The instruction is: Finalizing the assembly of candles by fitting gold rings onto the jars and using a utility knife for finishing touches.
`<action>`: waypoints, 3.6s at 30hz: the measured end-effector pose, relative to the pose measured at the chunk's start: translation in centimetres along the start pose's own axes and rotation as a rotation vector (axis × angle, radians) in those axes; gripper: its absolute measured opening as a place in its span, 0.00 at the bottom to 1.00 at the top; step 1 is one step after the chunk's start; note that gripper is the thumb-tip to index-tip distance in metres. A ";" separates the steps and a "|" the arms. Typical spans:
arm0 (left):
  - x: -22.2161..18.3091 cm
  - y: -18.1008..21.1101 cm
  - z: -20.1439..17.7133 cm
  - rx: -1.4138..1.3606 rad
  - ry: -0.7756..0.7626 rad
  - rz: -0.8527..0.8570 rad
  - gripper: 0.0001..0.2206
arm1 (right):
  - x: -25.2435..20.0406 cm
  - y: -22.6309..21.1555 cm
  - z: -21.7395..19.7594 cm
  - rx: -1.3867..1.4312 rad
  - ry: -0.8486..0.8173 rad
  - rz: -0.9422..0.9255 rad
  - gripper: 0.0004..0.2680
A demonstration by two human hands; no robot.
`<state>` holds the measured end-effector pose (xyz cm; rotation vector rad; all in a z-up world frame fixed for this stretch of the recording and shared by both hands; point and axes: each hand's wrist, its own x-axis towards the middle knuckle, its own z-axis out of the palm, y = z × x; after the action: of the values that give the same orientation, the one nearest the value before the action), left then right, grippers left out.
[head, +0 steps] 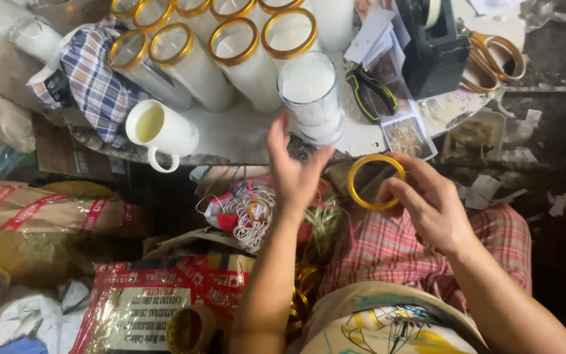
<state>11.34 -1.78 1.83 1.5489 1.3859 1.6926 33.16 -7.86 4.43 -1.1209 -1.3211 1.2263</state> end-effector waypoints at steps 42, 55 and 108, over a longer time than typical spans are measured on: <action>-3.3 -0.4 -2.5 -1.562 -0.368 -0.775 0.31 | 14.5 1.2 -0.4 -0.718 0.107 -0.634 0.21; -3.6 0.1 -4.3 -1.325 -0.345 -0.901 0.35 | 9.6 -2.3 1.4 -0.353 -0.055 -0.618 0.24; -3.6 4.2 -3.7 -0.544 -0.449 -0.284 0.34 | 13.9 -1.9 0.5 -0.633 0.108 -0.576 0.22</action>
<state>10.05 -7.81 4.40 1.2428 0.7834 1.2973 31.30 5.77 7.23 -1.0858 -1.8412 0.3215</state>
